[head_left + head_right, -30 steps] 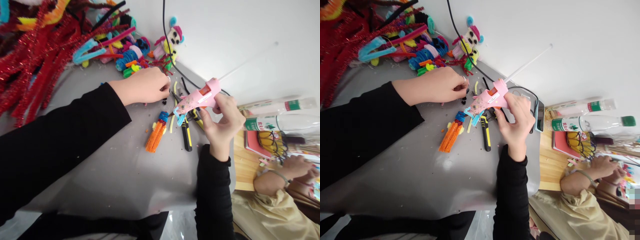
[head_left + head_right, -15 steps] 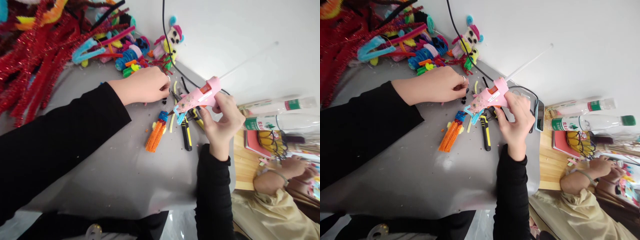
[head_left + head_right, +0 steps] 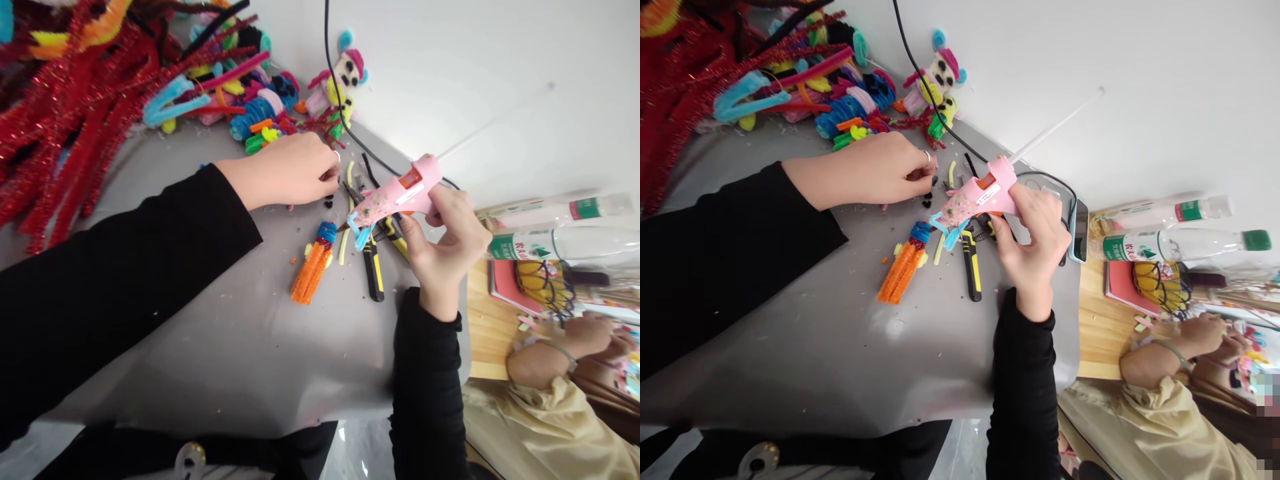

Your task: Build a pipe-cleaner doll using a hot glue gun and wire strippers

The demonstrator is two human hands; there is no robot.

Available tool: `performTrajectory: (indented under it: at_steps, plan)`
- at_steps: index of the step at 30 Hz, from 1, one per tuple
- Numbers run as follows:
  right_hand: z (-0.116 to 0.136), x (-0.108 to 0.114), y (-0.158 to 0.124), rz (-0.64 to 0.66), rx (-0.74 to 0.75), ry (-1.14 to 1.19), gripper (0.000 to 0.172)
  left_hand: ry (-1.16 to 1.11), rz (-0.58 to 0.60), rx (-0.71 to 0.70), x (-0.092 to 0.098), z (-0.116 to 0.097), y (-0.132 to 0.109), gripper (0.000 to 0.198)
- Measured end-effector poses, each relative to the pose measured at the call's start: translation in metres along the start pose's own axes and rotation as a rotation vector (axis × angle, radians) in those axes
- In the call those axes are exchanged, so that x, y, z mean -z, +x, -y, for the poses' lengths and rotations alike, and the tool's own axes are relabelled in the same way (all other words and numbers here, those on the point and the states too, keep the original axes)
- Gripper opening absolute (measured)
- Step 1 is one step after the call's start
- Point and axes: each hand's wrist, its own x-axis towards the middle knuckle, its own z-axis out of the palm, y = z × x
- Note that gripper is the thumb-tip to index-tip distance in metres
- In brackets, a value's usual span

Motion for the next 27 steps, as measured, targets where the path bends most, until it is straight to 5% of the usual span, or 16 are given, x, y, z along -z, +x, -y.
performTrajectory:
  at_steps: [27]
  plan:
    - [0.0027, -0.0004, 0.0007, -0.011, 0.013, 0.021, 0.033, -0.014, 0.002, 0.005, 0.0008, -0.0009, -0.0006, 0.02]
